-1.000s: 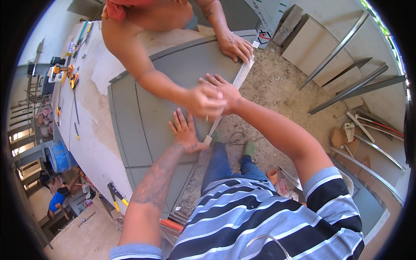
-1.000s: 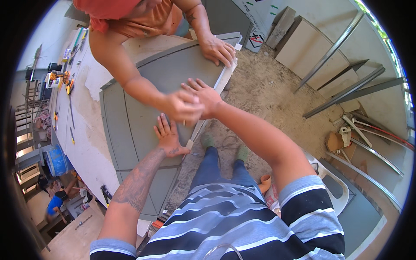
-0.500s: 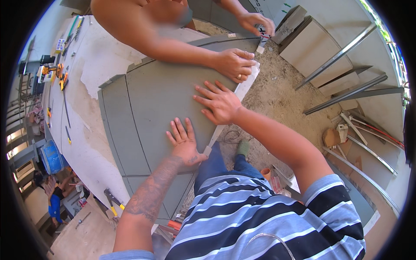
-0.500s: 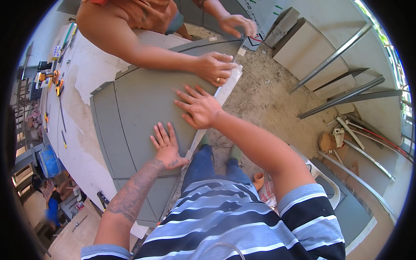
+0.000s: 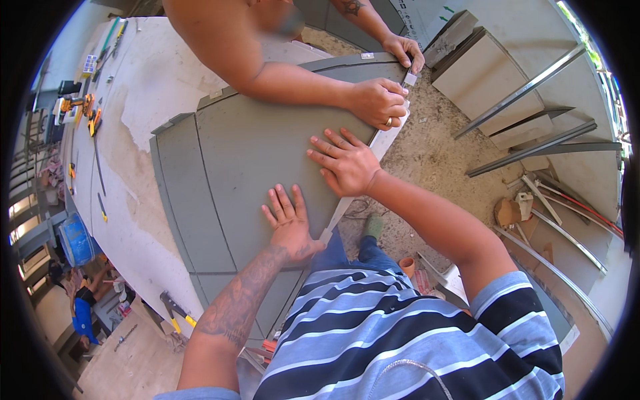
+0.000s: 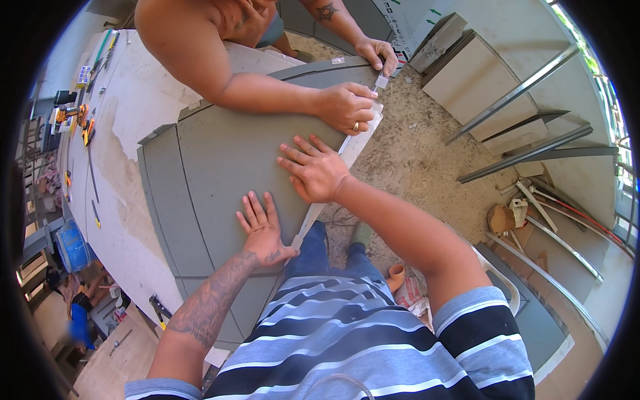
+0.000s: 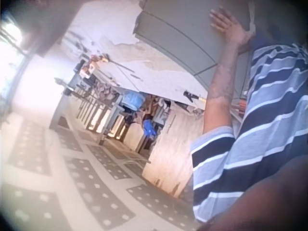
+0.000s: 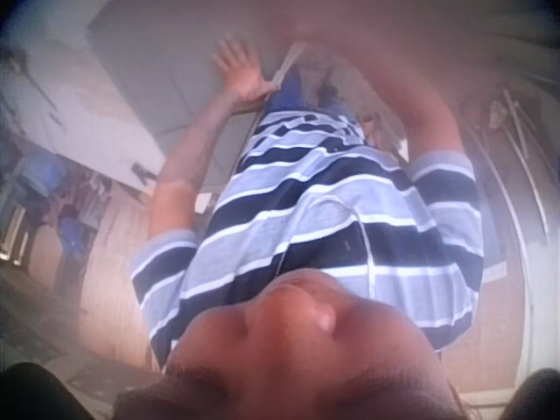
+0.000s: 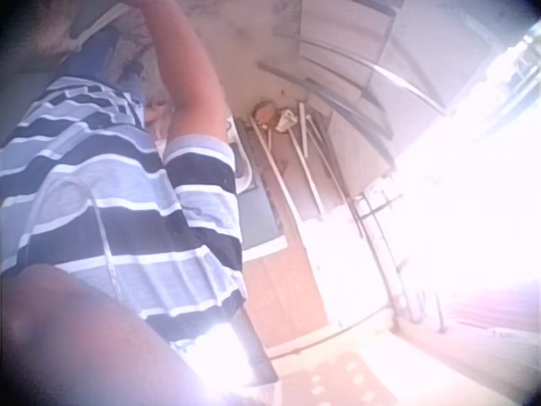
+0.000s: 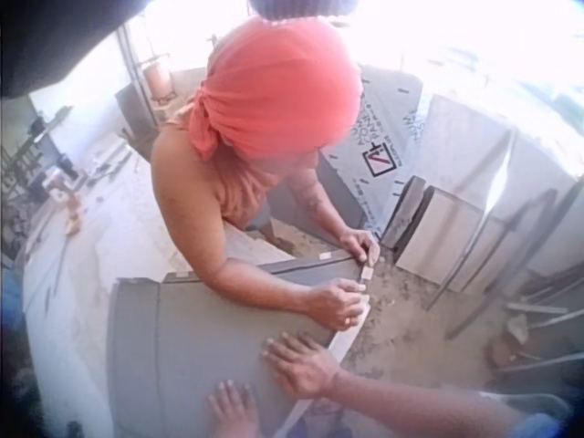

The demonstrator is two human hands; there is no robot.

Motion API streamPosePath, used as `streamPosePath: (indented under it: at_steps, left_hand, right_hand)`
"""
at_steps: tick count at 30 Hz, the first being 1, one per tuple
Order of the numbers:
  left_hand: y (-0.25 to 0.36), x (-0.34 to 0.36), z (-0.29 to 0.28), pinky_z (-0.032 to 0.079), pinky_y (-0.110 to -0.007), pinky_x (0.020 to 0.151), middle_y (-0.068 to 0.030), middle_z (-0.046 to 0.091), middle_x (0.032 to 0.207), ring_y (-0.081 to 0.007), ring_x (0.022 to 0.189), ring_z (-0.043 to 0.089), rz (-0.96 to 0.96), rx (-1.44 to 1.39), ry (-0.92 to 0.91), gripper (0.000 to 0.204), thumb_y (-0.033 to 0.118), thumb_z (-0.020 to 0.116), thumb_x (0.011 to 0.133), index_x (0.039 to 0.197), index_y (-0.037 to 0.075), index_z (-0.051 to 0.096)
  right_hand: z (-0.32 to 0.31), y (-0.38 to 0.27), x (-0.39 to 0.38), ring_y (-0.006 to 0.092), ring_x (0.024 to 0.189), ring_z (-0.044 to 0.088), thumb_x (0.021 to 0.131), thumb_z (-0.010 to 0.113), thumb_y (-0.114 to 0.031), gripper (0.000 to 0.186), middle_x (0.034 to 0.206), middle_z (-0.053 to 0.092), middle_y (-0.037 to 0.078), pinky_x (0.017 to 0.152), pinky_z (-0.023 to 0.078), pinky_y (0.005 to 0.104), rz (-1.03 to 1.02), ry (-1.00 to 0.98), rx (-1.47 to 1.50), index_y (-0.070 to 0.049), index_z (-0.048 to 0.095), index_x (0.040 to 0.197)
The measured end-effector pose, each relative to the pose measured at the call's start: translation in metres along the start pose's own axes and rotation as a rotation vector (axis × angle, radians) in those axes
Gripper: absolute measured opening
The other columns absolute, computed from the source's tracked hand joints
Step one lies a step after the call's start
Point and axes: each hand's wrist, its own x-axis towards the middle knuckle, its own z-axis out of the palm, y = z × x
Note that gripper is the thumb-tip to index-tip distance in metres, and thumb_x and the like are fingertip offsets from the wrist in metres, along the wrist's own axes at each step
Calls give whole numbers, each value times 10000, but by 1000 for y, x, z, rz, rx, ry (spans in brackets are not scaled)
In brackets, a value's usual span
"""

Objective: The person uses a handheld electric router to cut a curved edge on a large gray panel while a coworker holds it steady. After cutting, the person and coworker align and press together multiple cut panel sections on a workbench.

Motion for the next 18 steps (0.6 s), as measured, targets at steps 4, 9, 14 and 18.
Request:
streamPosePath:
  at_steps: [4, 9, 14, 18]
  left_hand:
    - [-3, 1, 3, -133, -732, 1233, -421, -264, 1683, -580, 1566, -281, -13, 38, 14, 1678, 590, 932, 673, 1635, -8, -307]
    - [-6, 3, 8, -121, -729, 1241, -394, -252, 1703, -561, 1580, -270, -30, 48, 59, 1693, 609, 940, 644, 1656, 18, -282]
    - [-9, 3, 19, -112, -729, 1246, -374, -233, 1719, -547, 1594, -252, -2, 40, 134, 1701, 631, 938, 624, 1668, 34, -265]
    - [-1, -8, 15, -90, -705, 1270, -370, -178, 1737, -524, 1618, -200, -10, 42, 153, 1659, 605, 919, 634, 1681, 26, -229]
  right_hand:
    - [-3, -4, 4, 368, 1522, 464, 972, 632, -333, 517, 1620, 540, 110, 1286, 308, 579, 2, -8, -33, -158, 663, 1457]
    - [2, -42, -8, 382, 1539, 439, 993, 628, -384, 557, 1616, 541, 113, 1291, 299, 578, -34, -46, -76, -134, 630, 1491]
    - [17, -66, -21, 386, 1547, 421, 1018, 582, -423, 583, 1612, 543, 115, 1301, 279, 572, -40, -26, 49, -112, 610, 1510]
    - [23, -66, -25, 345, 1556, 425, 1009, 585, -391, 576, 1633, 533, 85, 1304, 287, 550, -24, -56, -1, -130, 605, 1522]
